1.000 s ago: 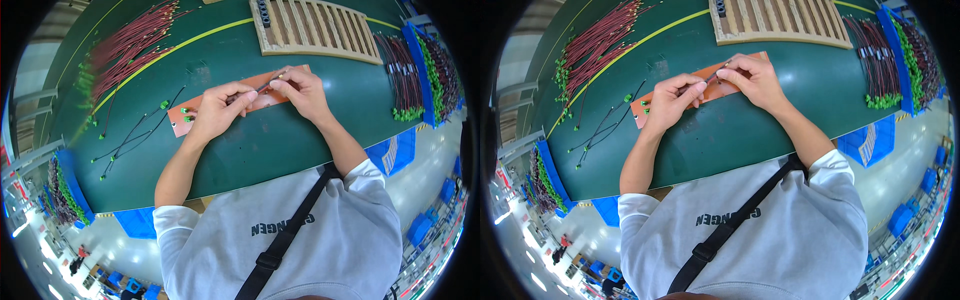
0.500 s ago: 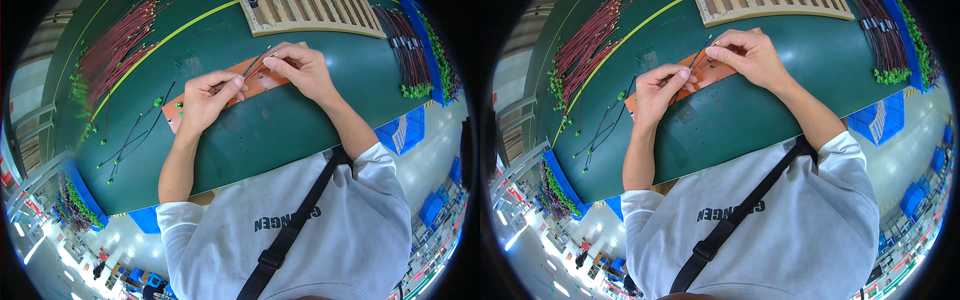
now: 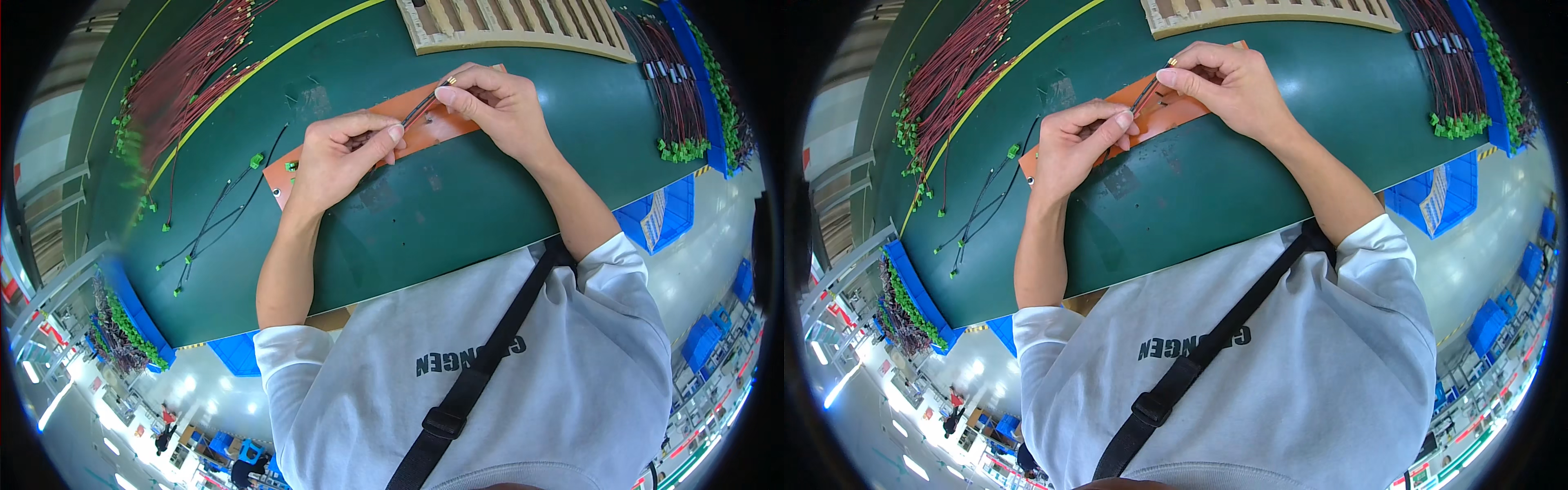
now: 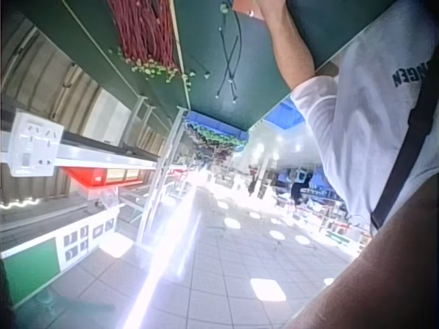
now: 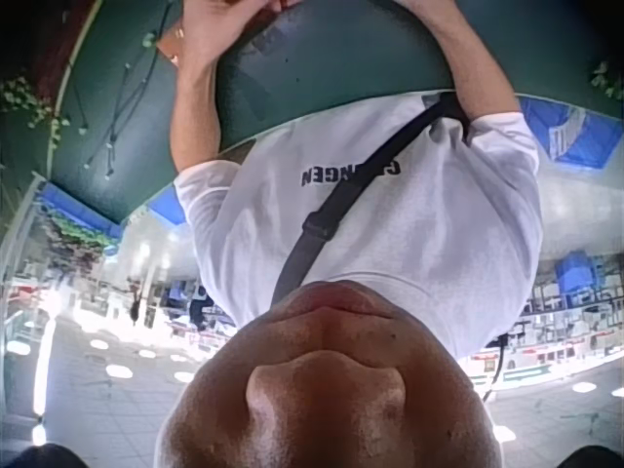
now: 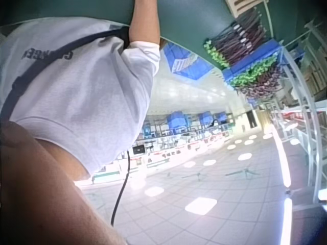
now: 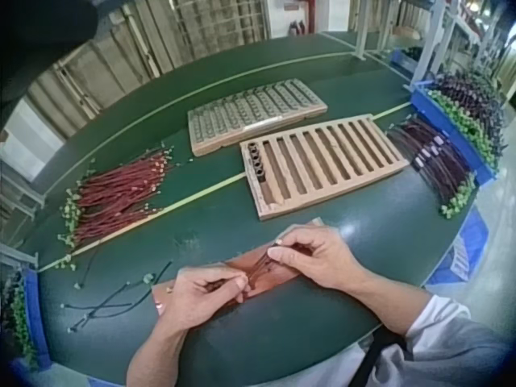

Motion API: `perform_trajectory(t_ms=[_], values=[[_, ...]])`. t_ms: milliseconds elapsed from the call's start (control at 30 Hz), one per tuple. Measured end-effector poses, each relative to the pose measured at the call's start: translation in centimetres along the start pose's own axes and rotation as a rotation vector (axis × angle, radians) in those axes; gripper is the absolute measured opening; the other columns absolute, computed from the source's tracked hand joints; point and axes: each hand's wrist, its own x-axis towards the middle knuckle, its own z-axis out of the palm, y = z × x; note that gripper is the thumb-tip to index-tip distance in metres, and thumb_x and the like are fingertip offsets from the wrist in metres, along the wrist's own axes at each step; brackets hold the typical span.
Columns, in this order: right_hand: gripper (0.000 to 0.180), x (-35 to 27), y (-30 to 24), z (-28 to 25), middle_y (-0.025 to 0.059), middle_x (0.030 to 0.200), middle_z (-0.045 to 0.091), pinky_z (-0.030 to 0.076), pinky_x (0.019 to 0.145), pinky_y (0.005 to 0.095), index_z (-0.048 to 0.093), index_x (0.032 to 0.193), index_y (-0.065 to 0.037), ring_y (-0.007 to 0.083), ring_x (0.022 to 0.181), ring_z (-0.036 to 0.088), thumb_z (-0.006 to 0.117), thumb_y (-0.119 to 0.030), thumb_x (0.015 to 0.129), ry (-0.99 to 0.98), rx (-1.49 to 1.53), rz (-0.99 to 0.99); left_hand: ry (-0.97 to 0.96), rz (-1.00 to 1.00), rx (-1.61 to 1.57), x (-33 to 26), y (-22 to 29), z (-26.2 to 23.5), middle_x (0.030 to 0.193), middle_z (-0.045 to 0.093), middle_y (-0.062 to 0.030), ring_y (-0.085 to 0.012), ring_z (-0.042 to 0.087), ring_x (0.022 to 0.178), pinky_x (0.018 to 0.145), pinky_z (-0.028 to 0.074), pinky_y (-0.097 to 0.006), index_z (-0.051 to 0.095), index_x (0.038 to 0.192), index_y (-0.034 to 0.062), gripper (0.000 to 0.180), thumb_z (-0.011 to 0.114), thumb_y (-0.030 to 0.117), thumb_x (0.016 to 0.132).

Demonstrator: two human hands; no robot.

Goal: The person assembles wire harnesses by hand at a green workbench. They pick up red and black wires with green connectors, thread them through a small cylindrical component, and secure the assembly using a crimping tool on a wooden jig. The finished units are placed into a blue bin.

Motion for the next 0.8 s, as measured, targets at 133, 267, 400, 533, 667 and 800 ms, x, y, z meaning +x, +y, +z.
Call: perform_trajectory(t_ms=[133, 267, 400, 533, 667, 800], values=[[0.018, 0.1, 0.0, 0.1, 0.0051, 0.087, 0.076, 0.056, 0.07, 0.0235, 0.075, 0.096, 0.002, 0.0107, 0.08, 0.073, 0.074, -0.015, 0.097, 0.008, 0.033, -0.014, -0.003, 0.004, 0.002, 0.0, -0.1, 0.0, 0.088, 0.073, -0.0095, -0.0124, 0.067, 0.073, 0.065, 0.053, -0.025, 0.077, 0.105, -0.004, 0.015, 0.072, 0.008, 0.097], [0.017, 0.0, 0.0, 0.3, 0.005, 0.086, 0.077, 0.054, 0.066, 0.0225, 0.075, 0.096, 0.002, 0.0093, 0.074, 0.071, 0.074, -0.015, 0.097, 0.006, -0.001, -0.049, -0.006, -0.002, 0.017, 0.0, 0.1, 0.1, 0.088, 0.073, -0.0094, -0.0121, 0.067, 0.072, 0.065, 0.053, -0.025, 0.076, 0.105, -0.0043, 0.016, 0.072, 0.009, 0.098], [0.016, 0.0, -0.2, 0.4, 0.0044, 0.084, 0.075, 0.051, 0.064, 0.0225, 0.075, 0.094, 0.002, 0.008, 0.071, 0.068, 0.074, -0.014, 0.097, -0.004, -0.081, -0.069, -0.001, -0.049, -0.027, 0.1, 0.2, 0.2, 0.092, 0.073, -0.0093, -0.0137, 0.068, 0.079, 0.071, 0.055, -0.027, 0.074, 0.11, -0.0049, 0.018, 0.067, 0.009, 0.101], [0.013, -0.2, -0.2, 0.2, 0.0034, 0.084, 0.072, 0.047, 0.062, 0.0241, 0.073, 0.092, 0.0, 0.0092, 0.071, 0.064, 0.075, -0.013, 0.095, 0.026, -0.305, -0.142, 0.243, 0.094, 0.008, 0.1, 1.0, 0.3, 0.107, 0.071, -0.0117, -0.0158, 0.069, 0.095, 0.086, 0.055, -0.03, 0.069, 0.114, -0.0046, 0.018, 0.06, 0.007, 0.104], [0.011, -0.4, 0.3, -0.2, 0.004, 0.086, 0.071, 0.045, 0.064, 0.0263, 0.071, 0.09, -0.001, 0.014, 0.073, 0.063, 0.075, -0.011, 0.093, 0.049, -0.362, -0.262, 0.36, 0.406, 0.314, -2.4, 2.4, -1.7, 0.115, 0.069, -0.0156, -0.0228, 0.069, 0.101, 0.089, 0.055, -0.035, 0.068, 0.107, -0.0041, 0.011, 0.061, 0.0, 0.1], [0.011, -0.6, 0.2, -0.4, 0.0045, 0.088, 0.07, 0.045, 0.071, 0.0283, 0.07, 0.09, -0.001, 0.0167, 0.074, 0.063, 0.074, -0.011, 0.094, 0.033, -0.328, -0.226, 0.224, 0.551, 0.691, -5.2, 2.3, -2.1, 0.116, 0.069, -0.0172, -0.028, 0.07, 0.099, 0.086, 0.058, -0.038, 0.072, 0.104, -0.0019, 0.023, 0.078, -0.001, 0.082]])
